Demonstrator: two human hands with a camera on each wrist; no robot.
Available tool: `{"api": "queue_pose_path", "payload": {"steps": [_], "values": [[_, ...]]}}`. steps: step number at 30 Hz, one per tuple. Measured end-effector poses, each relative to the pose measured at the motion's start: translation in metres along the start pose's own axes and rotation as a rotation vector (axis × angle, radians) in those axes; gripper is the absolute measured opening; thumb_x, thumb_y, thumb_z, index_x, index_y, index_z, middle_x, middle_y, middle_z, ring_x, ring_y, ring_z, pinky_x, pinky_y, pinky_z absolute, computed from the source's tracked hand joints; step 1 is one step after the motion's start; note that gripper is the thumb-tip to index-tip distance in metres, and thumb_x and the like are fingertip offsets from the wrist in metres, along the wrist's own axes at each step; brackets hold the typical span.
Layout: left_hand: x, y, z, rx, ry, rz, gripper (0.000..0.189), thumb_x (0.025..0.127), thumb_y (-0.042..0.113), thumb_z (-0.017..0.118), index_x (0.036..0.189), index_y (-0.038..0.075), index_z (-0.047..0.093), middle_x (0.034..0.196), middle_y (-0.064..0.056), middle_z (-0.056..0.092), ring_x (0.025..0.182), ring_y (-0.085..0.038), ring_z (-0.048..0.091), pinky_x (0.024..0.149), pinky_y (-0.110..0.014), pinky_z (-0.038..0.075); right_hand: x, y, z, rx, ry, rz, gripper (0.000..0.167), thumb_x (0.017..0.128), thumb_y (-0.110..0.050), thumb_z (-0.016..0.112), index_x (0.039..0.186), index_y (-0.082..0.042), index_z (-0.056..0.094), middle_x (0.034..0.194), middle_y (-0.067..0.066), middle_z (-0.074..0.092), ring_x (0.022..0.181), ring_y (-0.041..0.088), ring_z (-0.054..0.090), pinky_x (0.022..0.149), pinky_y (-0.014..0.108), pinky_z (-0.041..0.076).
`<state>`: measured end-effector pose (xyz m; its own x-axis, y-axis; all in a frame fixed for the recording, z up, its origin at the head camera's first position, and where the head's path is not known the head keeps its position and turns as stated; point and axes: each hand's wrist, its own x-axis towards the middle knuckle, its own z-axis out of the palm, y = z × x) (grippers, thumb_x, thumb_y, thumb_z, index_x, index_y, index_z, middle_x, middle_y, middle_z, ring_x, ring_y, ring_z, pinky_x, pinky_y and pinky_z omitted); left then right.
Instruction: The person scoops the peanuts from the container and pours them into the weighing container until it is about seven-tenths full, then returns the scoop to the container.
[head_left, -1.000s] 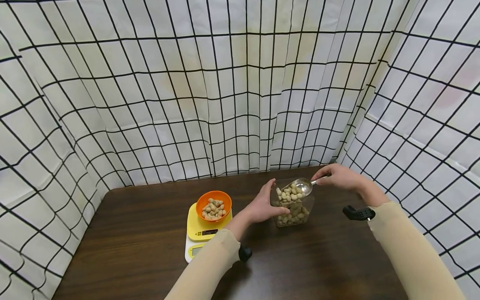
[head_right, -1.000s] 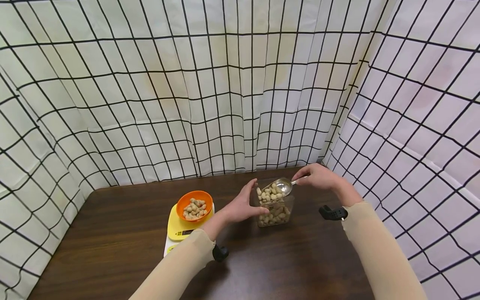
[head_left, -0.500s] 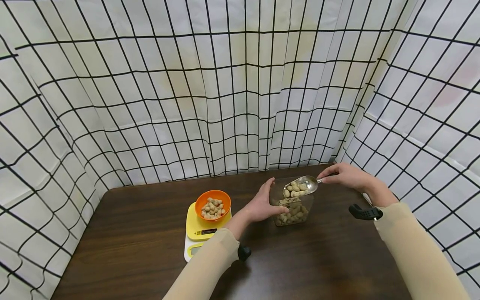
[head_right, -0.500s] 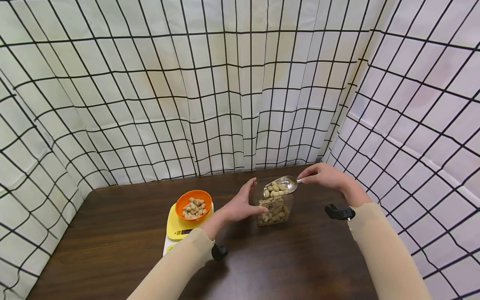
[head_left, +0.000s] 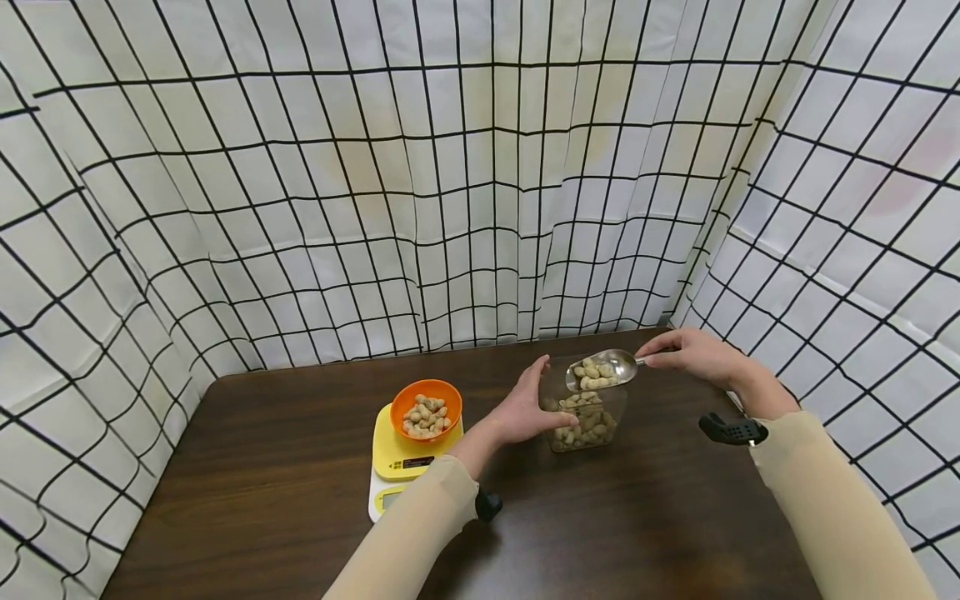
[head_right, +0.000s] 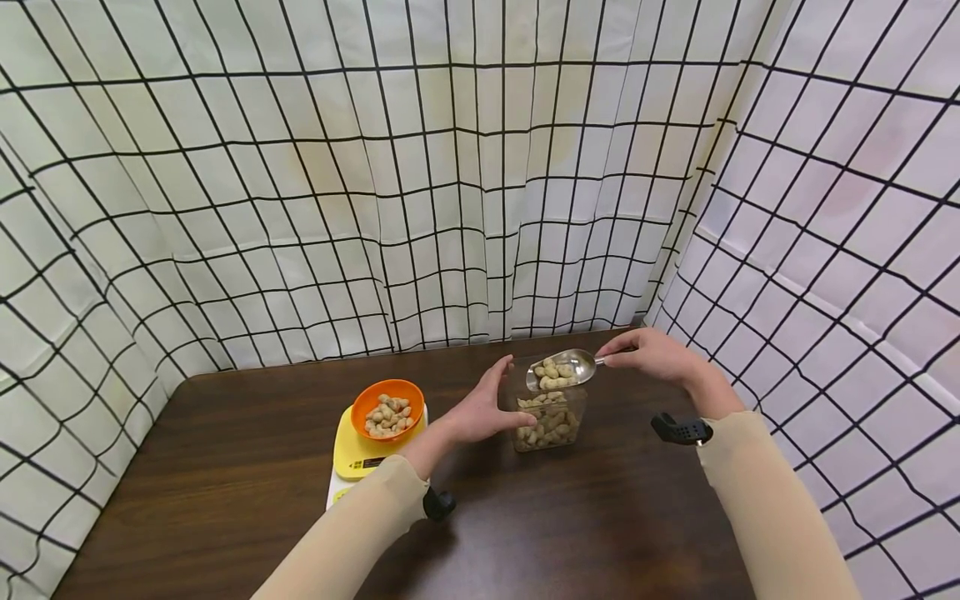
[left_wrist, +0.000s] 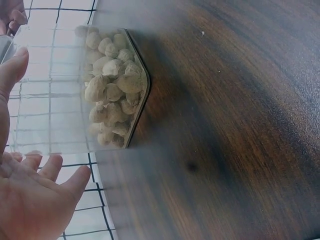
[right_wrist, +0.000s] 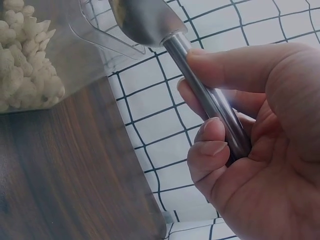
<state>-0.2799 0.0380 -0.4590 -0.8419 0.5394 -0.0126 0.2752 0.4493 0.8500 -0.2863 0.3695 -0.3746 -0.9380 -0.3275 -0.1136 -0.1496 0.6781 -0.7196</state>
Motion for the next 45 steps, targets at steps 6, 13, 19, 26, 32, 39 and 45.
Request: {"api": "queue_pose_path", "payload": {"steps": [6,13,19,26,32,39,45], "values": [[-0.005,-0.001,-0.002,-0.011,0.025,-0.018,0.118,0.085,0.042,0.083,0.166,0.025,-0.001,0.171,-0.007,0.007,0.155,-0.026,0.013,0.120,-0.052,0.024,0.003,-0.003,0.006,-0.046,0.056,-0.037,0.036,0.102,-0.036,0.065,0.127,-0.010,0.073,0.131,0.013,0.064,0.107,0.024,0.060,0.088,0.043,0.049],[-0.028,0.006,-0.022,0.042,0.019,0.039,0.114,0.086,0.049,0.081,0.165,0.034,0.001,0.171,-0.001,0.005,0.155,-0.022,0.011,0.120,-0.053,0.024,0.004,-0.014,0.014,-0.062,0.103,-0.042,0.037,0.102,-0.039,0.064,0.128,-0.014,0.073,0.127,0.010,0.065,0.102,0.025,0.058,0.083,0.045,0.048],[-0.057,0.006,-0.055,0.145,0.062,0.108,0.107,0.085,0.056,0.079,0.164,0.040,0.008,0.170,0.006,0.011,0.155,-0.020,0.012,0.117,-0.056,0.026,0.007,-0.031,0.022,-0.097,0.131,-0.042,0.037,0.101,-0.044,0.064,0.127,-0.019,0.073,0.135,0.010,0.061,0.107,0.025,0.059,0.083,0.042,0.049],[-0.092,-0.008,-0.100,0.157,0.125,0.110,0.103,0.086,0.054,0.079,0.163,0.042,0.011,0.170,0.005,0.013,0.155,-0.023,0.012,0.116,-0.062,0.026,0.013,-0.049,0.039,-0.045,0.113,-0.064,0.035,0.101,-0.040,0.065,0.127,-0.017,0.073,0.136,0.010,0.062,0.103,0.031,0.059,0.078,0.046,0.052],[-0.115,-0.022,-0.129,0.168,0.187,0.058,0.103,0.086,0.055,0.079,0.164,0.040,0.012,0.170,0.002,0.013,0.153,-0.028,0.018,0.113,-0.067,0.028,0.022,-0.063,0.057,-0.007,0.104,-0.091,0.030,0.100,-0.037,0.068,0.123,-0.019,0.076,0.125,0.005,0.066,0.081,0.028,0.053,0.064,0.035,0.046],[-0.132,-0.040,-0.147,0.173,0.222,0.029,0.105,0.086,0.046,0.082,0.165,0.026,0.016,0.168,-0.005,0.020,0.153,-0.033,0.017,0.113,-0.068,0.027,0.031,-0.082,0.077,0.051,0.075,-0.123,0.028,0.100,-0.034,0.068,0.123,-0.020,0.076,0.131,0.004,0.066,0.101,0.024,0.062,0.083,0.043,0.051],[-0.138,-0.063,-0.151,0.211,0.222,-0.011,0.107,0.085,0.043,0.084,0.165,0.019,0.017,0.166,-0.011,0.024,0.151,-0.038,0.020,0.111,-0.071,0.027,0.041,-0.095,0.092,0.035,0.062,-0.171,0.027,0.100,-0.031,0.068,0.122,-0.018,0.076,0.132,0.005,0.067,0.113,0.021,0.061,0.089,0.041,0.051]]}}
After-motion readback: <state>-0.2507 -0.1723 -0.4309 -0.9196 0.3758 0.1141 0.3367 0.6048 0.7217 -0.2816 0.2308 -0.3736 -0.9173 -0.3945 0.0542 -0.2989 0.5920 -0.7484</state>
